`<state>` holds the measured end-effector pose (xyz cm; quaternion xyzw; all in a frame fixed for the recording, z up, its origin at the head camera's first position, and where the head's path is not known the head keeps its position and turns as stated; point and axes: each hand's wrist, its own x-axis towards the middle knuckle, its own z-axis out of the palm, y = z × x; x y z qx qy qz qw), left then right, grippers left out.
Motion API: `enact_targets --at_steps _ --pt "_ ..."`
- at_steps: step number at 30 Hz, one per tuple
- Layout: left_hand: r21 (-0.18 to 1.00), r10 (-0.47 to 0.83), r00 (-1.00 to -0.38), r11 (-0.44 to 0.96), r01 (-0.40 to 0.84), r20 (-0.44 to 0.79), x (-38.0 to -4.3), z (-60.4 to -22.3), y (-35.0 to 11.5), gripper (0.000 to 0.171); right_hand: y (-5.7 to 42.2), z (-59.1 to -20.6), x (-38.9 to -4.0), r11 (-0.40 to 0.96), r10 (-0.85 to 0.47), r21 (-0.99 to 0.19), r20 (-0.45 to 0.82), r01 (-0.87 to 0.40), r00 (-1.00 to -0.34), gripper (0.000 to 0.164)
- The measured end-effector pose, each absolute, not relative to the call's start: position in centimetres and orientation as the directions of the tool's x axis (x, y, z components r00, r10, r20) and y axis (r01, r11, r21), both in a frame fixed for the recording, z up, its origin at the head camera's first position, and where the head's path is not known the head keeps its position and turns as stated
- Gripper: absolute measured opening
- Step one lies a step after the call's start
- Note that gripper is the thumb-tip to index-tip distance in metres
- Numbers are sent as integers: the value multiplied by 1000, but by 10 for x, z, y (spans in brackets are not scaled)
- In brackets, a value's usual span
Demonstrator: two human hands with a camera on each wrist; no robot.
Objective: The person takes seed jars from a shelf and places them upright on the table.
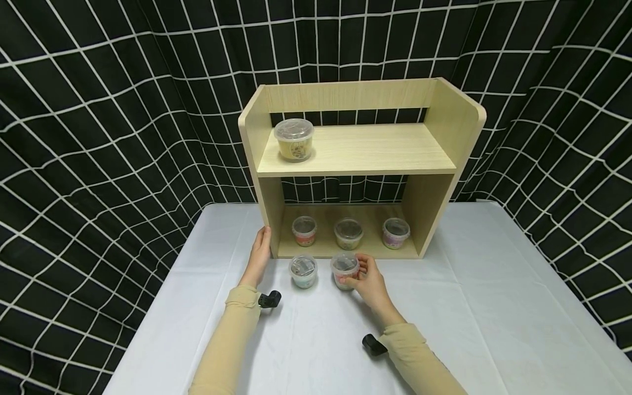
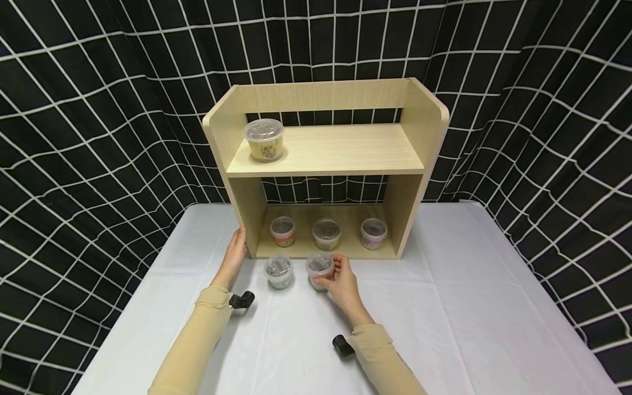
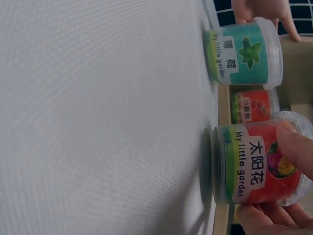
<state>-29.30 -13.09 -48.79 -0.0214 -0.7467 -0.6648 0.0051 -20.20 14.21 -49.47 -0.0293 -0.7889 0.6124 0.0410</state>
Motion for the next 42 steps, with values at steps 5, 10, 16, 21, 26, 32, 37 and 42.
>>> enact_targets --at_steps 5,10,16,21,26,32,37,42 --pt "993 27 -999 103 48 45 -293 -489 -130 74 141 -496 -201 241 95 -970 41 -16 -995 71" --pt "995 31 -999 91 27 25 -292 -488 -131 71 141 -496 -198 234 82 -972 51 -31 -995 70" --pt "996 48 -999 85 4 0 -281 -469 -128 63 143 -497 -196 237 55 -970 61 -47 -997 68" --pt "994 51 -999 109 20 14 -271 -458 -125 59 146 -498 -194 240 44 -969 73 -60 -996 70" --pt "993 49 -999 116 19 14 -271 -457 -124 60 147 -501 -192 240 21 -969 69 -62 -997 73" --pt "996 48 -999 91 6 1 -285 -474 -129 65 146 -502 -192 238 24 -969 76 -69 -997 73" --pt "995 33 -999 104 11 8 -291 -484 -130 72 146 -505 -193 274 36 -960 76 -63 -996 72" --pt "992 18 -1000 121 25 23 -289 -486 -128 75 149 -505 -193 279 21 -958 70 -62 -997 76"
